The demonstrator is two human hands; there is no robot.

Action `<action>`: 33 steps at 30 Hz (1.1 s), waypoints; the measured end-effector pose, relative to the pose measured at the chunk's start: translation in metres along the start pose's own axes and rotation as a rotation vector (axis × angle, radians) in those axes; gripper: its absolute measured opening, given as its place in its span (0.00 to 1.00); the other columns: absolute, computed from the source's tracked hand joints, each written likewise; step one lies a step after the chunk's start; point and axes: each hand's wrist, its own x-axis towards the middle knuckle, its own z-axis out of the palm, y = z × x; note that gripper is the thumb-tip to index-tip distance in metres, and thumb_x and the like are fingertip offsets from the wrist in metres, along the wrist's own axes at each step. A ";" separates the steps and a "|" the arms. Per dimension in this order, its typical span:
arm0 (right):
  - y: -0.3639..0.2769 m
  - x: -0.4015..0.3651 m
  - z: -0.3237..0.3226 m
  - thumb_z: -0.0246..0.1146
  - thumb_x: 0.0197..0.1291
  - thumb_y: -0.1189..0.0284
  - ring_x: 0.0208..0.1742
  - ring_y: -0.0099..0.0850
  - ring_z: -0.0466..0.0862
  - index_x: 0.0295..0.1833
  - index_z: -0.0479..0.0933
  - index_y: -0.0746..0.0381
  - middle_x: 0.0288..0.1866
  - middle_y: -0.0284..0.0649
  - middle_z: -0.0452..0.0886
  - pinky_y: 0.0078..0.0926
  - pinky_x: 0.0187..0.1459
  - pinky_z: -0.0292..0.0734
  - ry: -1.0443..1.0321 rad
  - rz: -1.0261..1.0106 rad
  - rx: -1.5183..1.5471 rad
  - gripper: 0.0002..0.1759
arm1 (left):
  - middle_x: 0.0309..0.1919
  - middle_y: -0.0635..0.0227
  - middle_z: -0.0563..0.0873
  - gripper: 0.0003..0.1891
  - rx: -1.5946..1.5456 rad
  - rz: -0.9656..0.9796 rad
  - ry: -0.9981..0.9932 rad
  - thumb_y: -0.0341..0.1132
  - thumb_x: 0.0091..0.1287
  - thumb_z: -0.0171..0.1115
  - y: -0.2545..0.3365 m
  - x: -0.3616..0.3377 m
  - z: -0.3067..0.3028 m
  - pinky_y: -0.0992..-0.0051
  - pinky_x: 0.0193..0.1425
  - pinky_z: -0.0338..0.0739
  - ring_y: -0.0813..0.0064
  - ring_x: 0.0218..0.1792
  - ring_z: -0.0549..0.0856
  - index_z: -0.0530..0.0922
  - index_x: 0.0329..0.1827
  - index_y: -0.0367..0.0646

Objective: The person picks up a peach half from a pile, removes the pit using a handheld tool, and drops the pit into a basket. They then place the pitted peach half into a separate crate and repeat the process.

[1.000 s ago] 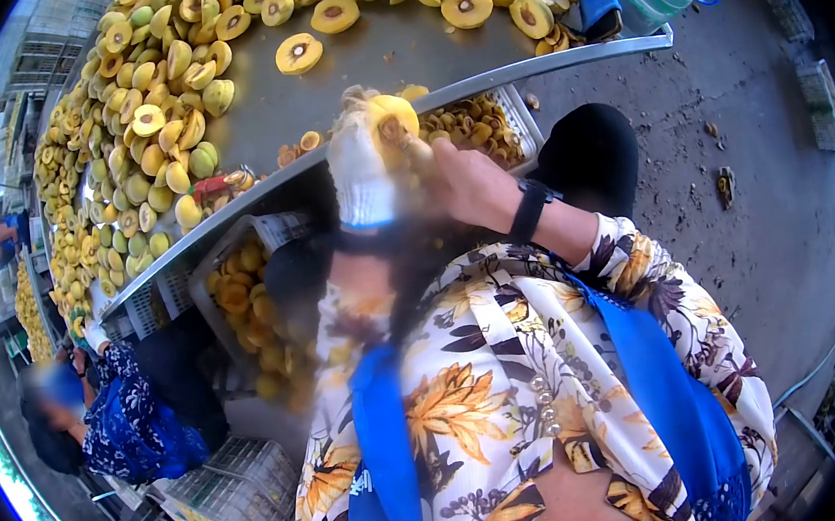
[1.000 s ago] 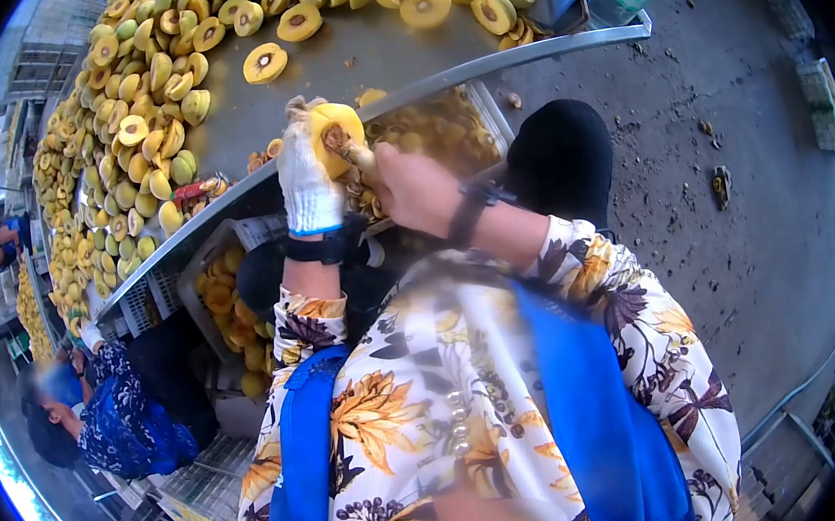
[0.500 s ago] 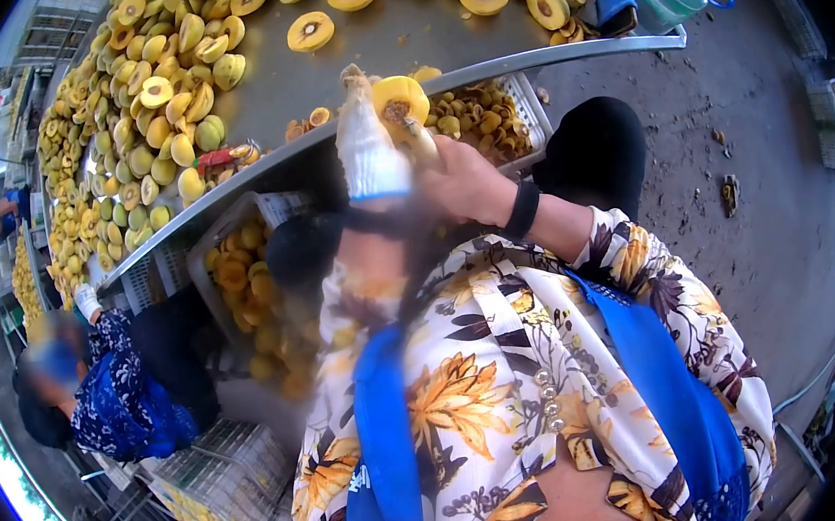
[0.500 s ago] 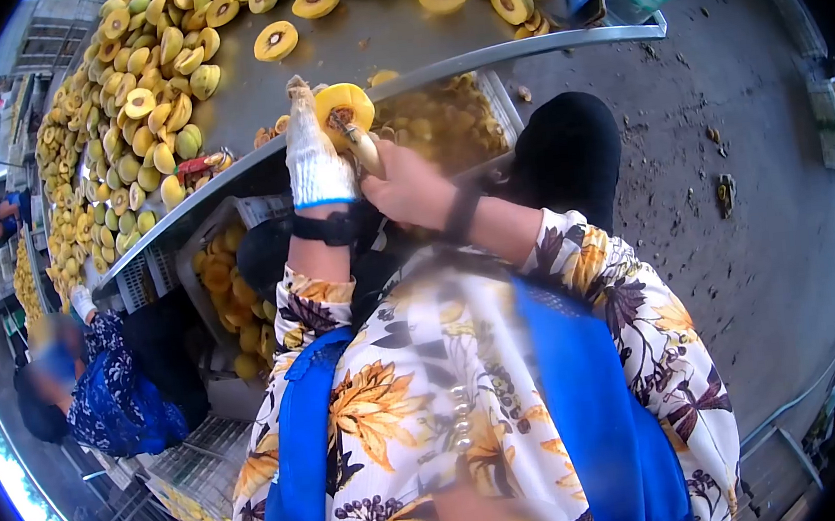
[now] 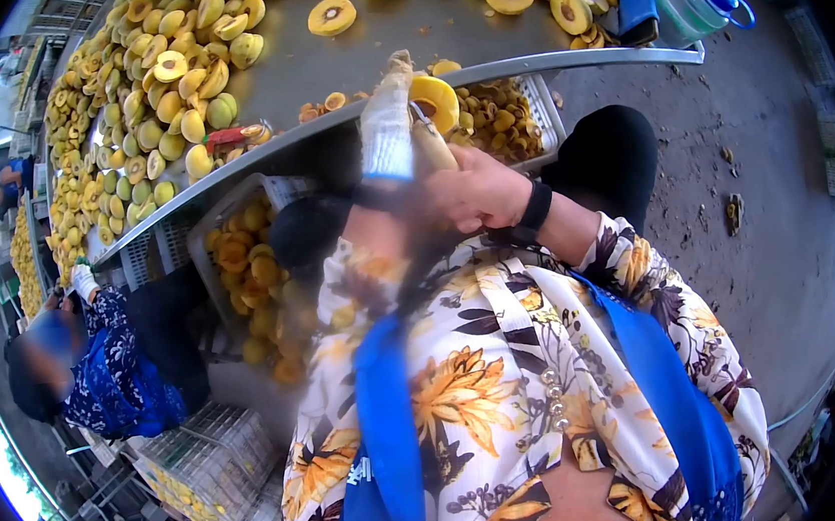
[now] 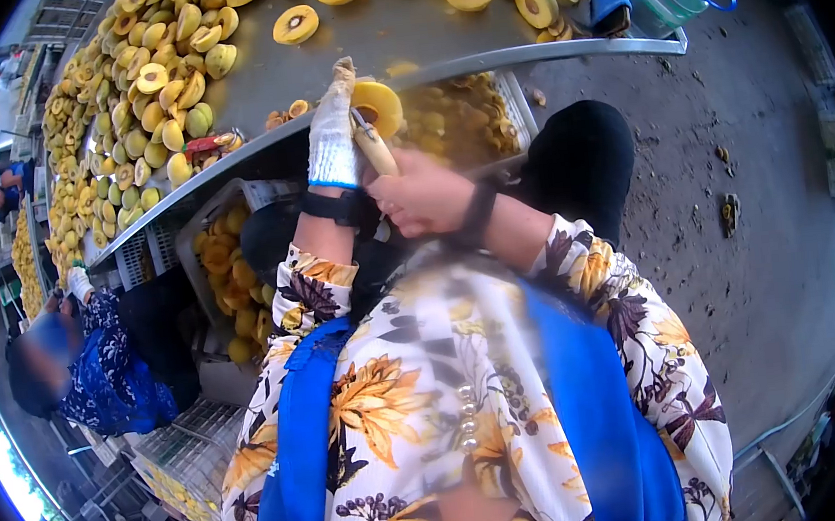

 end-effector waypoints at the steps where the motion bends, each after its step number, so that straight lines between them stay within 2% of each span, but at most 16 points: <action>1: -0.001 0.002 -0.004 0.54 0.60 0.75 0.13 0.16 0.61 0.44 0.65 0.59 0.19 0.27 0.63 0.15 0.12 0.53 -0.055 0.037 0.081 0.08 | 0.24 0.70 0.77 0.21 -0.049 -0.040 0.027 0.57 0.61 0.60 0.002 0.004 0.001 0.77 0.23 0.71 0.76 0.21 0.76 0.77 0.37 0.46; 4: 0.000 0.004 -0.008 0.55 0.61 0.75 0.13 0.15 0.59 0.45 0.67 0.58 0.19 0.26 0.63 0.14 0.12 0.51 -0.225 0.007 0.176 0.08 | 0.24 0.68 0.78 0.23 -0.086 -0.123 -0.007 0.60 0.60 0.58 0.011 -0.003 -0.011 0.76 0.17 0.69 0.71 0.16 0.76 0.75 0.35 0.47; 6: 0.005 0.004 -0.014 0.57 0.60 0.72 0.13 0.16 0.62 0.46 0.69 0.59 0.20 0.27 0.66 0.15 0.12 0.54 -0.302 -0.009 0.214 0.09 | 0.25 0.68 0.81 0.24 -0.197 0.016 0.058 0.62 0.62 0.54 0.025 -0.007 -0.030 0.77 0.13 0.67 0.70 0.15 0.77 0.74 0.35 0.47; 9: 0.002 0.005 -0.030 0.60 0.58 0.68 0.13 0.18 0.66 0.45 0.71 0.60 0.21 0.30 0.70 0.17 0.12 0.58 0.065 -0.081 -0.309 0.12 | 0.24 0.69 0.82 0.24 -0.078 0.150 0.228 0.61 0.64 0.51 0.068 -0.033 -0.101 0.82 0.13 0.65 0.72 0.19 0.81 0.75 0.37 0.47; 11: 0.007 0.005 -0.039 0.57 0.59 0.71 0.10 0.18 0.62 0.40 0.70 0.61 0.16 0.28 0.65 0.16 0.11 0.56 0.186 -0.068 -0.515 0.07 | 0.22 0.70 0.82 0.23 0.096 0.324 0.643 0.60 0.64 0.51 0.074 -0.053 -0.149 0.81 0.14 0.67 0.73 0.21 0.82 0.76 0.36 0.48; 13: 0.007 0.004 -0.044 0.57 0.58 0.71 0.11 0.19 0.65 0.37 0.71 0.62 0.17 0.29 0.67 0.18 0.11 0.59 0.284 -0.009 -0.739 0.06 | 0.32 0.59 0.85 0.32 0.433 0.292 0.839 0.65 0.62 0.48 0.067 -0.056 -0.234 0.62 0.38 0.78 0.63 0.33 0.84 0.78 0.47 0.42; 15: 0.014 0.011 -0.049 0.57 0.57 0.67 0.16 0.29 0.72 0.34 0.73 0.65 0.19 0.38 0.73 0.27 0.19 0.67 0.334 -0.049 -0.952 0.11 | 0.42 0.54 0.84 0.37 1.070 -0.128 0.990 0.69 0.60 0.43 0.068 -0.060 -0.287 0.60 0.47 0.76 0.57 0.45 0.83 0.79 0.49 0.42; 17: 0.012 0.005 -0.038 0.56 0.56 0.60 0.25 0.45 0.81 0.35 0.77 0.67 0.23 0.49 0.80 0.37 0.33 0.76 0.323 -0.097 -1.138 0.19 | 0.50 0.52 0.81 0.40 1.577 -0.130 0.922 0.71 0.58 0.41 0.061 -0.070 -0.272 0.63 0.54 0.73 0.54 0.54 0.77 0.76 0.55 0.46; 18: 0.018 0.007 -0.041 0.56 0.56 0.64 0.25 0.44 0.81 0.34 0.77 0.67 0.22 0.48 0.80 0.38 0.32 0.76 0.330 -0.090 -1.190 0.16 | 0.49 0.53 0.81 0.35 1.602 -0.009 0.940 0.68 0.59 0.44 0.065 -0.065 -0.257 0.62 0.57 0.71 0.52 0.54 0.77 0.77 0.55 0.48; 19: 0.022 0.008 -0.042 0.57 0.56 0.65 0.22 0.39 0.80 0.35 0.75 0.67 0.21 0.46 0.79 0.35 0.29 0.75 0.324 -0.087 -1.148 0.14 | 0.48 0.50 0.80 0.32 1.667 0.317 0.890 0.64 0.62 0.47 0.067 -0.050 -0.255 0.61 0.56 0.71 0.51 0.53 0.77 0.76 0.54 0.46; 21: 0.027 0.009 -0.045 0.60 0.54 0.68 0.18 0.30 0.78 0.36 0.73 0.66 0.20 0.41 0.78 0.28 0.23 0.73 0.311 -0.084 -1.073 0.11 | 0.44 0.48 0.80 0.27 1.501 0.581 0.725 0.57 0.62 0.53 0.094 -0.026 -0.184 0.61 0.50 0.72 0.50 0.48 0.78 0.77 0.50 0.41; 22: 0.029 0.010 -0.046 0.60 0.54 0.68 0.21 0.31 0.79 0.36 0.73 0.66 0.21 0.42 0.78 0.29 0.25 0.74 0.307 -0.089 -1.081 0.12 | 0.42 0.49 0.81 0.26 1.570 0.569 0.613 0.55 0.61 0.56 0.112 -0.009 -0.149 0.61 0.46 0.73 0.51 0.46 0.79 0.77 0.47 0.39; 23: 0.030 0.011 -0.047 0.61 0.54 0.67 0.23 0.33 0.80 0.36 0.73 0.66 0.22 0.44 0.79 0.30 0.28 0.75 0.306 -0.098 -1.087 0.12 | 0.42 0.49 0.80 0.24 1.609 0.770 0.549 0.55 0.59 0.57 0.116 0.019 -0.127 0.60 0.46 0.74 0.51 0.45 0.79 0.76 0.46 0.42; 25: 0.029 0.008 -0.046 0.61 0.53 0.67 0.26 0.35 0.81 0.36 0.74 0.66 0.24 0.46 0.80 0.32 0.32 0.75 0.337 -0.161 -1.107 0.13 | 0.47 0.49 0.79 0.27 1.666 0.993 0.388 0.57 0.60 0.56 0.119 0.066 -0.074 0.62 0.54 0.72 0.53 0.50 0.78 0.74 0.53 0.45; 29: 0.016 0.003 -0.042 0.61 0.54 0.69 0.28 0.36 0.80 0.37 0.74 0.66 0.26 0.48 0.79 0.32 0.34 0.74 0.423 -0.346 -1.142 0.11 | 0.48 0.48 0.79 0.27 1.872 0.713 0.030 0.53 0.56 0.59 0.088 0.161 -0.018 0.61 0.57 0.72 0.50 0.52 0.78 0.72 0.56 0.50; 33: 0.023 0.009 -0.069 0.61 0.53 0.74 0.22 0.23 0.74 0.40 0.74 0.63 0.24 0.35 0.75 0.23 0.26 0.72 0.521 -0.452 -1.021 0.08 | 0.45 0.47 0.80 0.21 1.669 0.629 0.105 0.52 0.55 0.59 0.075 0.173 -0.015 0.61 0.50 0.76 0.52 0.46 0.82 0.78 0.47 0.50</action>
